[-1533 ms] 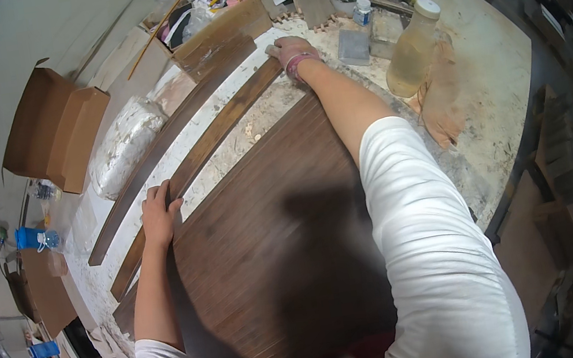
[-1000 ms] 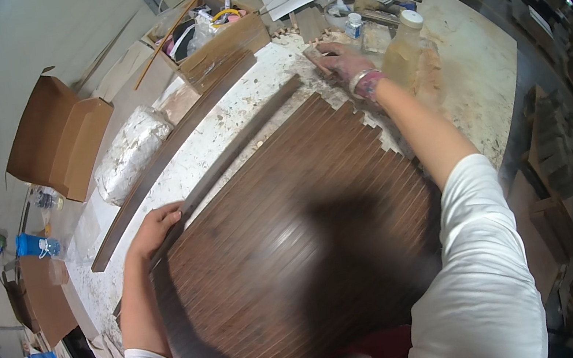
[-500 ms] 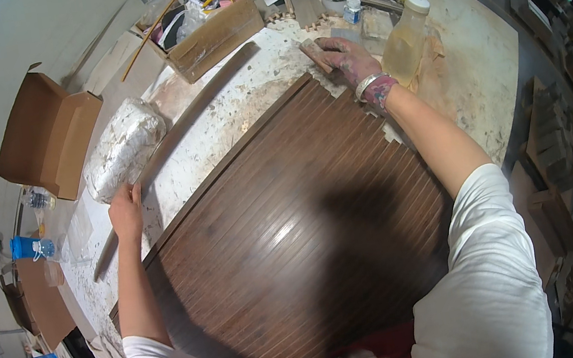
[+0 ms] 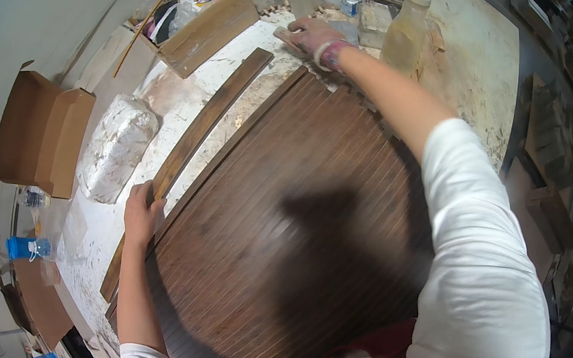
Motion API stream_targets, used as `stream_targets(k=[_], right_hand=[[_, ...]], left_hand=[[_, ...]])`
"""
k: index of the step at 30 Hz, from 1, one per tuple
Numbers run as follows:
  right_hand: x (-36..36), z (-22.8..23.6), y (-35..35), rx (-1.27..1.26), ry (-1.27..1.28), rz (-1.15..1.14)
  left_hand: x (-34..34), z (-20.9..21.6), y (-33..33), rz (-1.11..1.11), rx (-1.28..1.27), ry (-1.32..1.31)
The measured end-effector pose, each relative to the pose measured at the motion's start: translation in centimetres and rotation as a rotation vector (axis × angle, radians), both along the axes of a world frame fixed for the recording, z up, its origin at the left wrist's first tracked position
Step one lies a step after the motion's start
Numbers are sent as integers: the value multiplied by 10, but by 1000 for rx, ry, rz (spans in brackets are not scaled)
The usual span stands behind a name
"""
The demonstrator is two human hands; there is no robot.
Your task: The person uses a small block to polish or sand the surface of several wooden planks, then applies a liquid from a bottle onto a cloth and wipes the surface of a wooden strip.
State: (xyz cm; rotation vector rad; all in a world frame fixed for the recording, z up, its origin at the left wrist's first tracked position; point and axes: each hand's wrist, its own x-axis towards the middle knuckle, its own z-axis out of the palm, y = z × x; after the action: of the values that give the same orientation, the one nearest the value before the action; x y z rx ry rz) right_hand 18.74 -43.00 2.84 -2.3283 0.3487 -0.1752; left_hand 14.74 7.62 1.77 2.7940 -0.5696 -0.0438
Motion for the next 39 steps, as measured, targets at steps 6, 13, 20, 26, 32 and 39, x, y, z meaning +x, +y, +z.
stream_targets(k=[6, 13, 20, 26, 32, 39], right_hand=[[50, -9, 50, -234, 130, 80], [5, 7, 6, -343, 255, 230], [-31, 83, 120, -82, -5, 396], [-40, 100, 302, 103, 87, 799], [-75, 105, 523, -330, -252, 1099], [-75, 19, 706, -398, -453, 1462]], left_hand=[[-12, 0, 2, 34, -7, -37], [-8, -12, 2, 22, 1, -82], [-15, -12, 18, 49, 140, -224], [-45, 6, 108, 234, 332, 10], [-47, -34, 109, 354, -4, -167], [-21, -124, 94, 126, -1218, -162]])
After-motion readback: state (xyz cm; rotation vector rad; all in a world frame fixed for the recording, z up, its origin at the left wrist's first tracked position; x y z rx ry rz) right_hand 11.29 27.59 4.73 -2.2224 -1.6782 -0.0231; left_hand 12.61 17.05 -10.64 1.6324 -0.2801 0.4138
